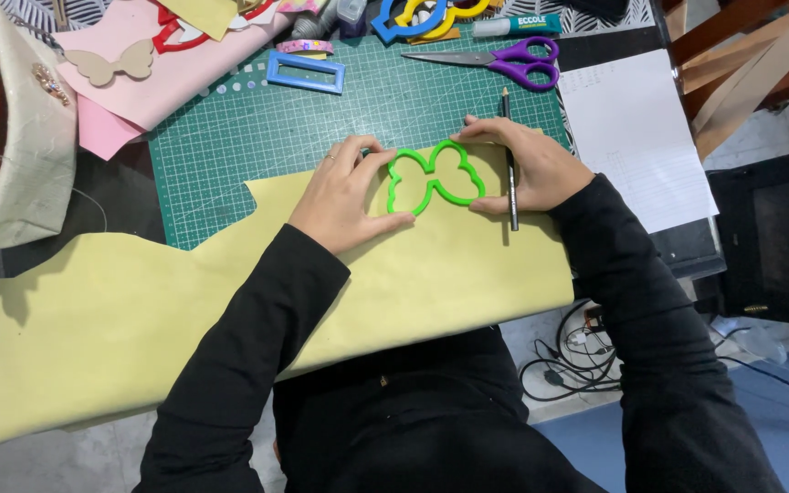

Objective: Tracing decorative patterns onto yellow leather using a stencil and pencil.

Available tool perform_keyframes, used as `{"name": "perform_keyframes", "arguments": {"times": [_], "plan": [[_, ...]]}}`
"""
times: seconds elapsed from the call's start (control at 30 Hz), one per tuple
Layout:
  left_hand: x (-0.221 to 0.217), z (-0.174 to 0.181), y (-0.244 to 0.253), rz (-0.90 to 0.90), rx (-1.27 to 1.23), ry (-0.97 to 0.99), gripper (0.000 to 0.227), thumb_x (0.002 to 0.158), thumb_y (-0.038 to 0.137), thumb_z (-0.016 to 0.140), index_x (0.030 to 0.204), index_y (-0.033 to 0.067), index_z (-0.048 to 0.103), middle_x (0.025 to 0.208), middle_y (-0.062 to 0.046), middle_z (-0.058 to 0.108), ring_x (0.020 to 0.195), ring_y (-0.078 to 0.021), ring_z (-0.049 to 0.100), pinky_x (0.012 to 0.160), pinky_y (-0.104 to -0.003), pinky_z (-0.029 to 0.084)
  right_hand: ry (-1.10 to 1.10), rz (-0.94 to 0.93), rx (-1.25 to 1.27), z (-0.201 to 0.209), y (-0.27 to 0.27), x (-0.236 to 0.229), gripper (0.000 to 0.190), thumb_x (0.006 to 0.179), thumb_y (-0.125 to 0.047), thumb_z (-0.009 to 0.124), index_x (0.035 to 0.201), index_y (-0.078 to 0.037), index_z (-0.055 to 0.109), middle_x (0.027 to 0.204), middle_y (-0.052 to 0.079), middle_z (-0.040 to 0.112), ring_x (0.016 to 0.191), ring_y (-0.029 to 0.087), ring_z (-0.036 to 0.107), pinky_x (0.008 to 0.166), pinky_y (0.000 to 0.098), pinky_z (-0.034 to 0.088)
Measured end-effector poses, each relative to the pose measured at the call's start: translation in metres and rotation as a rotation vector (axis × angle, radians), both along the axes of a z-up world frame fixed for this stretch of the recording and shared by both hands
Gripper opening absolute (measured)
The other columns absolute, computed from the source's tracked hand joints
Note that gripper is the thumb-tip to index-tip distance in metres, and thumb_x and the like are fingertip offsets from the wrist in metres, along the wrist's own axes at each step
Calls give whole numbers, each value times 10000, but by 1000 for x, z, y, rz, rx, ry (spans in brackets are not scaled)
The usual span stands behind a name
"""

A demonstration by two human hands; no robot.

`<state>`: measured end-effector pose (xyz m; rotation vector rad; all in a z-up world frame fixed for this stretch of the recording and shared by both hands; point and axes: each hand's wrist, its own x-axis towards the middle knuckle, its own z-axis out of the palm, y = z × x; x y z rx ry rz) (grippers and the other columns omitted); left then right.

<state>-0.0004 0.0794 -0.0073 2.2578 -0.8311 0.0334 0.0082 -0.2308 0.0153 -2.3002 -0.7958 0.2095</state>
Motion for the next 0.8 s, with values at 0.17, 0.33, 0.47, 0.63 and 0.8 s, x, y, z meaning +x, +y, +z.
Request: {"name": "perform_keyframes", "arguments": {"times": [0.17, 0.33, 0.47, 0.63, 0.8], "plan": [[-2, 1, -1, 17, 45, -61, 797, 786, 584, 822, 1330, 46, 598, 1221, -62, 461, 1013, -281, 538, 865, -446, 506, -4, -9, -1, 0, 1, 0, 860, 703, -368, 932, 1383, -80, 493, 1382, 87, 670, 1431, 337, 498, 1211, 492, 331], [0, -5, -1, 45, 148, -161, 829, 793, 686, 745, 1374, 118, 580, 1272, -44, 457, 1123, -283, 507, 880, -453, 473, 17, -6, 5, 1, 0, 0, 854, 711, -358, 929, 1373, -71, 471, 1358, 103, 678, 1433, 351, 492, 1200, 490, 349], [2, -3, -3, 13, 199, -124, 798, 825, 646, 735, 1419, 142, 562, 1520, -133, 355, 1456, -376, 258, 1126, -600, 287, 2, 7, 10, 0, -1, 0, 853, 709, -350, 938, 1357, -60, 466, 1340, 123, 688, 1427, 363, 498, 1187, 488, 361], [3, 0, -6, 31, 239, -43, 794, 836, 658, 705, 1471, 212, 532, 1656, -155, 177, 1540, -395, 11, 1201, -647, 73, 2, 10, 22, 4, -1, 0, 864, 703, -334, 942, 1358, -48, 457, 1342, 139, 685, 1428, 372, 493, 1182, 496, 365], [4, 1, -6, 66, 328, 35, 801, 802, 708, 669, 1481, 313, 511, 1693, -130, 40, 1545, -362, -100, 1208, -633, -15, 61, -44, 64, 14, -5, 0, 959, 755, -302, 888, 1505, -24, 359, 1475, 270, 538, 1384, 517, 460, 1152, 644, 352]]}}
